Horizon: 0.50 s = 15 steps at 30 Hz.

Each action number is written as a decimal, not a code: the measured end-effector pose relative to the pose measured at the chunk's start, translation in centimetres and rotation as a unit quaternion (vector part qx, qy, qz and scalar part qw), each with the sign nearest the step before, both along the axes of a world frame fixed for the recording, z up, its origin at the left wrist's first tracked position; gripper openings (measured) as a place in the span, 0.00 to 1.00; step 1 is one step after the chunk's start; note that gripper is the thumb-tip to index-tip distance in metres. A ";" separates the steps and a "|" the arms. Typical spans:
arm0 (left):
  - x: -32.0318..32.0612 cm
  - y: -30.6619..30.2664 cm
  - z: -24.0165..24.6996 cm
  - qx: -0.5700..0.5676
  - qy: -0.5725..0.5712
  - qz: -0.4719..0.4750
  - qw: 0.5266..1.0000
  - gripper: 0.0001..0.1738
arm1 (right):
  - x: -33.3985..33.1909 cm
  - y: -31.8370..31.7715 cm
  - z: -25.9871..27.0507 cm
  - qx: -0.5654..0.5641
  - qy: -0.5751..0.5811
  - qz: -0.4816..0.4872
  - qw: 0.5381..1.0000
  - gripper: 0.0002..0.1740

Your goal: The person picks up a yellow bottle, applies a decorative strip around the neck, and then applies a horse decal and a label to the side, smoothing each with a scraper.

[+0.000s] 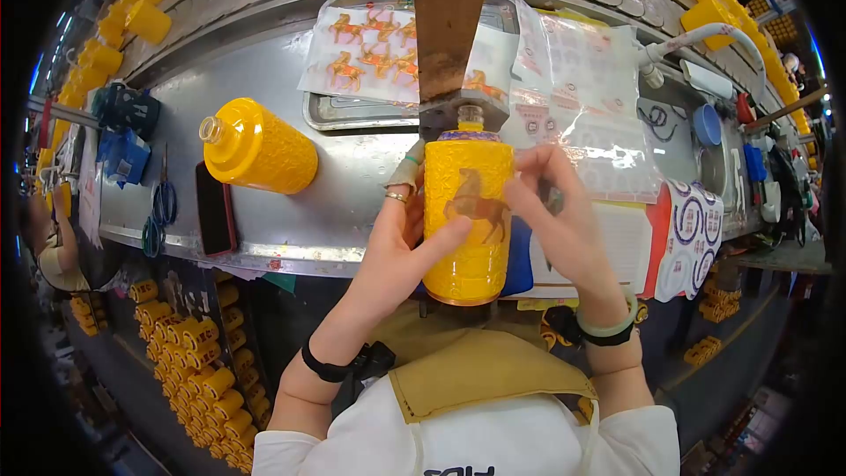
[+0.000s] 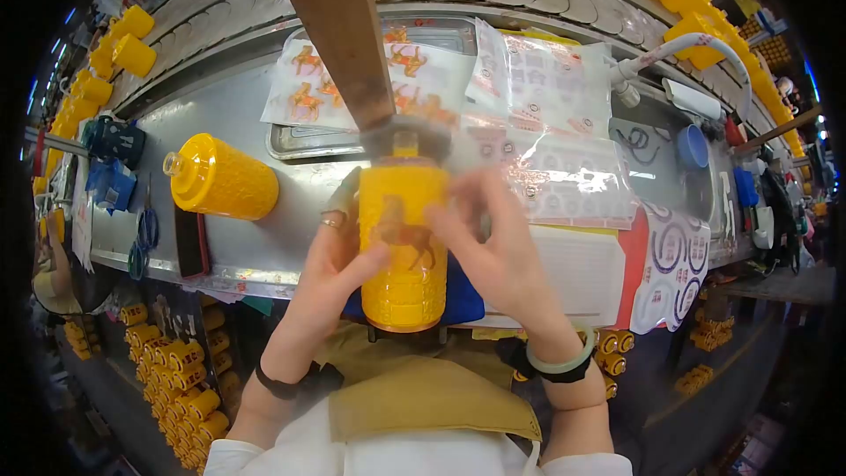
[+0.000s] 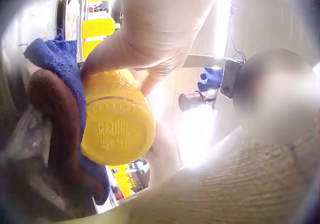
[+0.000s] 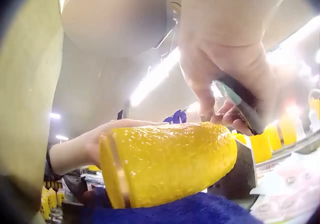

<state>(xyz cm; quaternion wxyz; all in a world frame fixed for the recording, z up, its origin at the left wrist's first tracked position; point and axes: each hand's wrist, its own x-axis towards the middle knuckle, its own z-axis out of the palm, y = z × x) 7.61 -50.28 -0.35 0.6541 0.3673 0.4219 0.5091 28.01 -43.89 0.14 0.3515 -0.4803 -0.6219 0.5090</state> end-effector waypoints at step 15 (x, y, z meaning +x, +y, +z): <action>0.3 0.1 -0.4 -0.035 -0.024 0.034 0.999 0.42 | -0.9 -1.9 -1.6 -0.171 0.187 -0.039 0.967 0.14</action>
